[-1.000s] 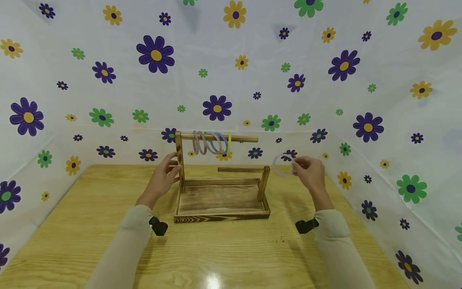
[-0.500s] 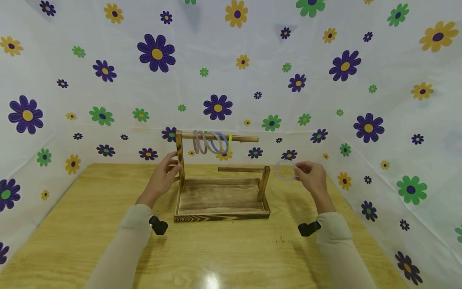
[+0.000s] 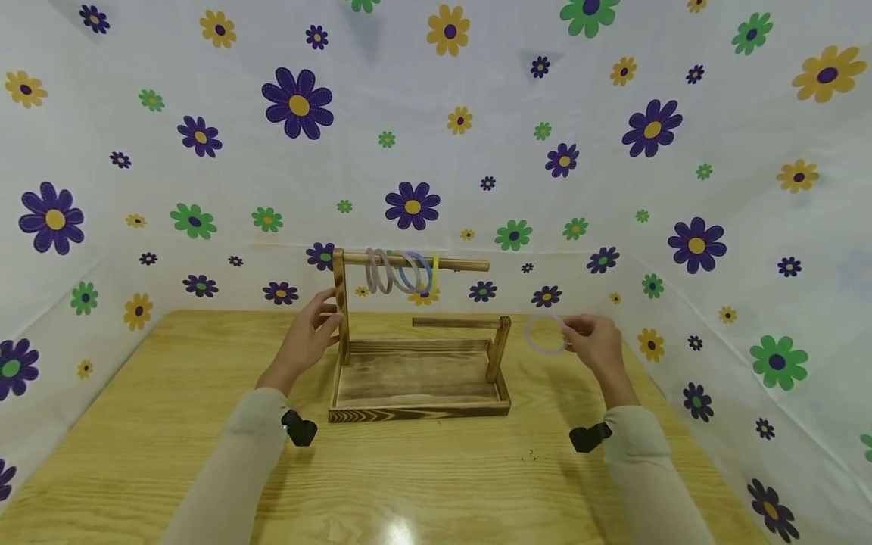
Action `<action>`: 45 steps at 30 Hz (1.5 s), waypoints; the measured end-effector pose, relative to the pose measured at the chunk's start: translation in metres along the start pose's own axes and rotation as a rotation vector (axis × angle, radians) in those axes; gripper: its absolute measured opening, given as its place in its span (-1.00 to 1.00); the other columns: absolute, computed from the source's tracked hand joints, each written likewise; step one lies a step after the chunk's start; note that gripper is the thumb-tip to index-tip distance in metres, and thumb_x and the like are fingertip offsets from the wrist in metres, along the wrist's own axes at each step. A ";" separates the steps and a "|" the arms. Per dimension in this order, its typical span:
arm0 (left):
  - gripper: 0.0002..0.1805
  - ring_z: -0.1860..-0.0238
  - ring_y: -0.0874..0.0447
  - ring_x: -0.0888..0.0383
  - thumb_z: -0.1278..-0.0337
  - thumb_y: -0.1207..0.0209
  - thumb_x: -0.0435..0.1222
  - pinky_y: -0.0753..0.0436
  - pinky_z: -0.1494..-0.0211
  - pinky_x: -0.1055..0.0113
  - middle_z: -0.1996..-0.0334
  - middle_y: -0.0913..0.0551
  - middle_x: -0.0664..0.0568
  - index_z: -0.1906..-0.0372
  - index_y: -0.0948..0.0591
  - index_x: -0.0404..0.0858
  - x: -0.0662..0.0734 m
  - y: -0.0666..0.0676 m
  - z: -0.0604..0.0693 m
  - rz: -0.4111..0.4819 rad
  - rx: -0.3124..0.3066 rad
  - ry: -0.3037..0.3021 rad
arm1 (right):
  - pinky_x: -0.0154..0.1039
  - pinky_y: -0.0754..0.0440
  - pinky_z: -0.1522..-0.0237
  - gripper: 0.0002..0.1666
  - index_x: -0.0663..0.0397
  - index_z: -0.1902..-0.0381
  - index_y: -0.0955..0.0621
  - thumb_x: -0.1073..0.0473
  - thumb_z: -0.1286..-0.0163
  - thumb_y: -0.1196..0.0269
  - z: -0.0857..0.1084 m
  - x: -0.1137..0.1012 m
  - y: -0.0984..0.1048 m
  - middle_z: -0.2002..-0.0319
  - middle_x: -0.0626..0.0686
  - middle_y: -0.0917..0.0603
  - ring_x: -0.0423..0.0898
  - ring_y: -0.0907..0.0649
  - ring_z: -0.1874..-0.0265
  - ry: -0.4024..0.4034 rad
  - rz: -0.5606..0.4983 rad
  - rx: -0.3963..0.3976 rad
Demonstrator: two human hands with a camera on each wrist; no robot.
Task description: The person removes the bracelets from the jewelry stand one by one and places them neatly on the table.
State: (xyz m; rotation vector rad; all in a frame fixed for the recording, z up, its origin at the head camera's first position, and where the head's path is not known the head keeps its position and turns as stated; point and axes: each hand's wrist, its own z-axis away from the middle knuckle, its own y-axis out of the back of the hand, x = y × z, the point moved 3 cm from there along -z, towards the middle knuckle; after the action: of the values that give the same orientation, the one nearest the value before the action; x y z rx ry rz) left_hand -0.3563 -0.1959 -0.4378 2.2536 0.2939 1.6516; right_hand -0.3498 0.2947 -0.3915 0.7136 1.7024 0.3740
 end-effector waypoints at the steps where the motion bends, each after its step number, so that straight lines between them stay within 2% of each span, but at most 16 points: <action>1: -0.34 -0.36 -0.48 -0.36 -0.65 0.04 -0.17 -0.67 -0.29 -0.16 -0.36 -0.40 -0.40 -0.67 -0.07 -0.10 0.000 0.000 0.000 0.004 -0.002 0.000 | -0.44 -0.80 0.30 -0.68 0.46 -0.07 -0.69 0.31 -0.50 -0.25 0.000 0.001 0.000 0.04 0.44 -0.74 -0.15 -0.76 0.32 -0.005 0.003 0.000; 10: -0.33 -0.36 -0.49 -0.35 -0.64 0.04 -0.18 -0.67 -0.30 -0.15 -0.37 -0.39 -0.39 -0.68 -0.05 -0.09 0.001 -0.001 0.000 0.013 -0.012 0.007 | -0.50 -0.77 0.33 -0.68 0.50 -0.08 -0.66 0.34 -0.49 -0.25 0.000 0.009 0.003 0.00 0.47 -0.71 0.01 -0.78 0.26 -0.054 0.021 -0.015; 16: -0.34 -0.36 -0.49 -0.35 -0.65 0.05 -0.20 -0.67 -0.29 -0.16 -0.37 -0.40 -0.38 -0.68 -0.06 -0.09 0.002 0.001 0.001 0.006 -0.009 0.013 | -0.43 -0.80 0.31 -0.68 0.50 -0.07 -0.66 0.32 -0.51 -0.23 0.000 0.017 0.000 0.04 0.46 -0.71 -0.07 -0.75 0.32 -0.077 0.031 -0.047; 23: -0.35 -0.36 -0.49 -0.36 -0.65 0.04 -0.20 -0.68 -0.29 -0.14 -0.37 -0.40 -0.40 -0.67 -0.08 -0.10 0.004 0.000 0.001 0.019 -0.004 0.010 | -0.48 -0.76 0.39 -0.69 0.51 -0.05 -0.66 0.33 -0.50 -0.24 -0.002 0.027 0.001 0.10 0.45 -0.73 -0.13 -0.76 0.40 -0.075 0.067 -0.049; 26: -0.34 -0.37 -0.48 -0.36 -0.64 0.04 -0.19 -0.67 -0.30 -0.15 -0.38 -0.39 -0.40 -0.67 -0.08 -0.09 0.003 0.001 0.000 0.017 -0.004 0.009 | -0.44 -0.78 0.41 -0.71 0.53 -0.01 -0.67 0.35 -0.49 -0.24 -0.005 0.030 -0.002 0.14 0.46 -0.73 -0.11 -0.76 0.43 -0.055 0.073 -0.057; 33: -0.34 -0.36 -0.49 -0.36 -0.64 0.03 -0.19 -0.67 -0.29 -0.17 -0.38 -0.39 -0.40 -0.67 -0.08 -0.10 0.001 0.001 0.000 0.011 -0.008 0.010 | -0.34 -0.78 0.44 -0.72 0.51 0.01 -0.68 0.33 -0.48 -0.24 -0.002 0.036 -0.007 0.20 0.42 -0.76 0.04 -0.79 0.45 -0.035 0.171 -0.110; 40: -0.33 -0.36 -0.49 -0.36 -0.64 0.03 -0.18 -0.65 -0.30 -0.21 -0.38 -0.39 -0.39 -0.67 -0.07 -0.09 0.004 0.001 0.000 0.020 -0.010 0.006 | -0.33 -0.76 0.46 -0.71 0.54 0.01 -0.67 0.35 -0.47 -0.23 0.001 0.042 -0.005 0.23 0.42 -0.75 0.11 -0.78 0.43 -0.049 0.169 -0.133; 45: -0.33 -0.37 -0.47 -0.36 -0.65 0.04 -0.19 -0.65 -0.31 -0.19 -0.39 -0.37 -0.40 -0.68 -0.05 -0.11 0.005 0.002 0.001 0.030 -0.017 0.009 | -0.35 -0.76 0.45 -0.71 0.54 0.01 -0.67 0.35 -0.47 -0.24 0.000 0.048 -0.007 0.20 0.42 -0.74 0.06 -0.77 0.40 -0.083 0.162 -0.159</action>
State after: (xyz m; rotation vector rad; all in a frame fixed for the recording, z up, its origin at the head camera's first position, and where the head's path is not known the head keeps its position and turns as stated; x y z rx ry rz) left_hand -0.3541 -0.1963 -0.4333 2.2495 0.2490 1.6730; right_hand -0.3577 0.3198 -0.4326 0.7415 1.5227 0.5782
